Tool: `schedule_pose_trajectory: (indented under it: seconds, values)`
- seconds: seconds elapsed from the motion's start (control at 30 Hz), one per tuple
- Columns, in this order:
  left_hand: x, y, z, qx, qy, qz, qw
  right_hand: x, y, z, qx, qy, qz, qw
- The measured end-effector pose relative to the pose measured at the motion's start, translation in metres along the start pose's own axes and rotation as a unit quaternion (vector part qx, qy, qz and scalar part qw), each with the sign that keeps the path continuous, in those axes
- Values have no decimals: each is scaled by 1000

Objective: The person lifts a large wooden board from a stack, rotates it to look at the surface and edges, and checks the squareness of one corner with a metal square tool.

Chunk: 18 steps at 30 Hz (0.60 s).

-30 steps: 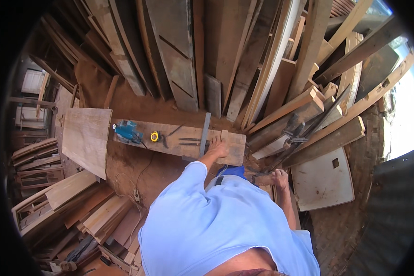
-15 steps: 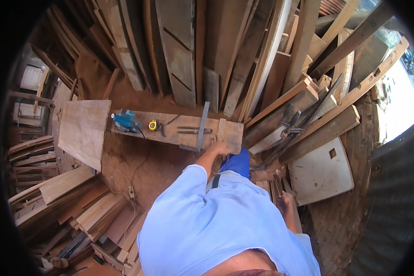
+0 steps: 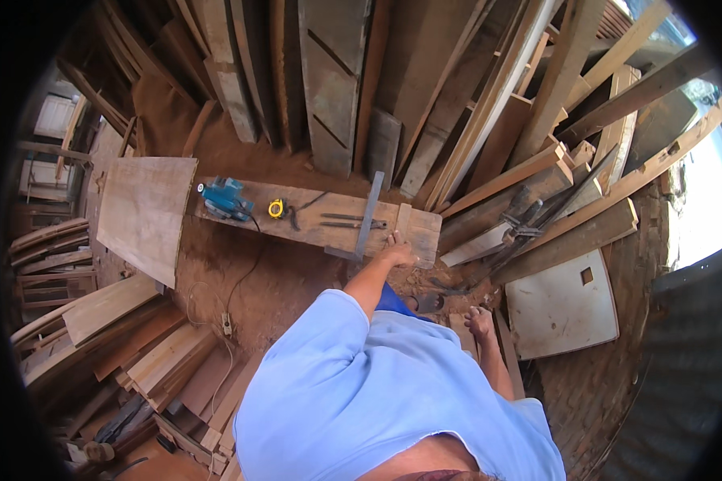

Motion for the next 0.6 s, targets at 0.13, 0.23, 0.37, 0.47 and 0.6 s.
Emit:
schedule_pose_trajectory:
  seconds: [0.13, 0.23, 0.37, 0.47, 0.6]
  values:
    - [8, 18, 19, -46, 76, -81, 993, 1, -36, -9, -18, 111, -40, 993]
    - [37, 42, 45, -103, 160, -121, 974, 25, -49, -22, -82, 26, 22, 996]
    - [108, 83, 85, -219, 203, -168, 940, 85, -58, -62, -77, 135, 106, 982]
    - [181, 100, 98, -196, 371, -110, 901, 137, -82, -111, -116, 234, 120, 958]
    - [276, 125, 101, -279, 331, -54, 900, 227, -92, -166, -164, 233, 267, 921]
Point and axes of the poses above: each hand's wrist, its own y-axis away from the middle knuckle, its own z-axis out of the back of the hand, x = y × z, the point moved 5 cm from there along -y, towards the middle knuckle, and after that the axes turned 6 degrees about z, right-handed, at the moved point
